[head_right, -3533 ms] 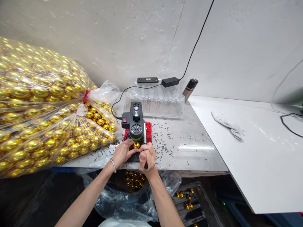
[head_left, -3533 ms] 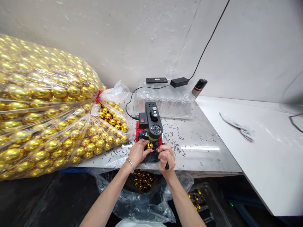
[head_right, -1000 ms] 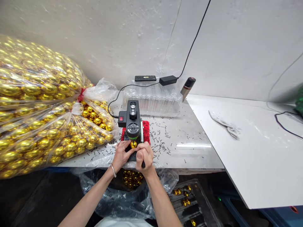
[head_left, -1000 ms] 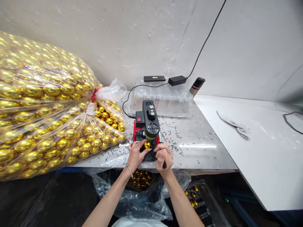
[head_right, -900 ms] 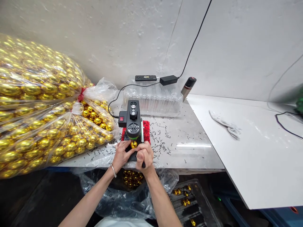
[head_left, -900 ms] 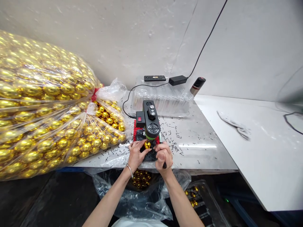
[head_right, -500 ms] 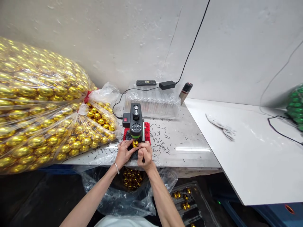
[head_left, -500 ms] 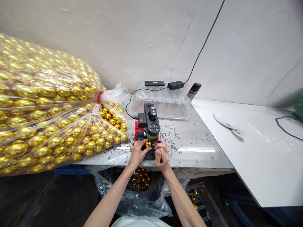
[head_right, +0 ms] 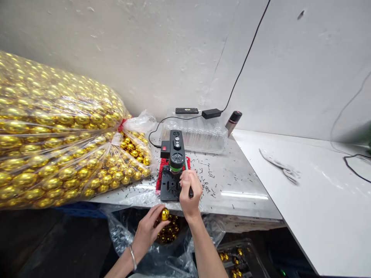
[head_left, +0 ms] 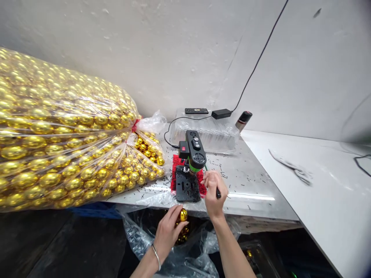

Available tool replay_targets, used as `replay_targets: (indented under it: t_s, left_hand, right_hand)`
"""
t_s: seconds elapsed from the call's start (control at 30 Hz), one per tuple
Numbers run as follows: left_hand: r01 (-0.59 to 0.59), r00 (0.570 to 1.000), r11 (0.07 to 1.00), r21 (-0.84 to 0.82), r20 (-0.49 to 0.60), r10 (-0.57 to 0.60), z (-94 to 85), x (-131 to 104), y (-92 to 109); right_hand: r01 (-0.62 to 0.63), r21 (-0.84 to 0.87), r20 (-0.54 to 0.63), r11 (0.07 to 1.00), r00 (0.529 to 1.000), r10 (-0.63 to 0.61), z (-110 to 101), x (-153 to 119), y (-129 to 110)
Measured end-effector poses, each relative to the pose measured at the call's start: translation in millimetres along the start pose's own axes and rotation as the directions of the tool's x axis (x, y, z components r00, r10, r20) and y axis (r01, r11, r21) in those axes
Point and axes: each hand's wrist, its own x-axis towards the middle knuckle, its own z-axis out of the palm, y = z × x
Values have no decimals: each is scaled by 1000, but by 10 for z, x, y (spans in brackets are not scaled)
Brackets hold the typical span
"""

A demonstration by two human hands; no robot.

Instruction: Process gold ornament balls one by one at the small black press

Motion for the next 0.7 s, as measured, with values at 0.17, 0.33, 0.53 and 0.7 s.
replay_targets:
  t_s: [0.17, 0.33, 0.53, 0.7]
  left_hand:
    - [-3, 998, 1000, 30, -55, 4, -136, 171, -55]
    - [170, 985, 849, 500, -75, -153, -605, 1263, -223]
    - [191, 922, 756, 626, 149, -356, -765, 2032, -517]
    - [221, 824, 692, 687, 249, -509, -624, 2215, -669]
  right_hand:
    - [13, 5, -27, 1000, 1000, -13, 21, -67, 73]
    - [37, -10, -20, 999, 999, -38, 14, -57, 84]
    - [83, -23, -11, 996, 997, -83, 12, -62, 89]
    - [91, -10, -8, 996, 996, -91, 6, -67, 100]
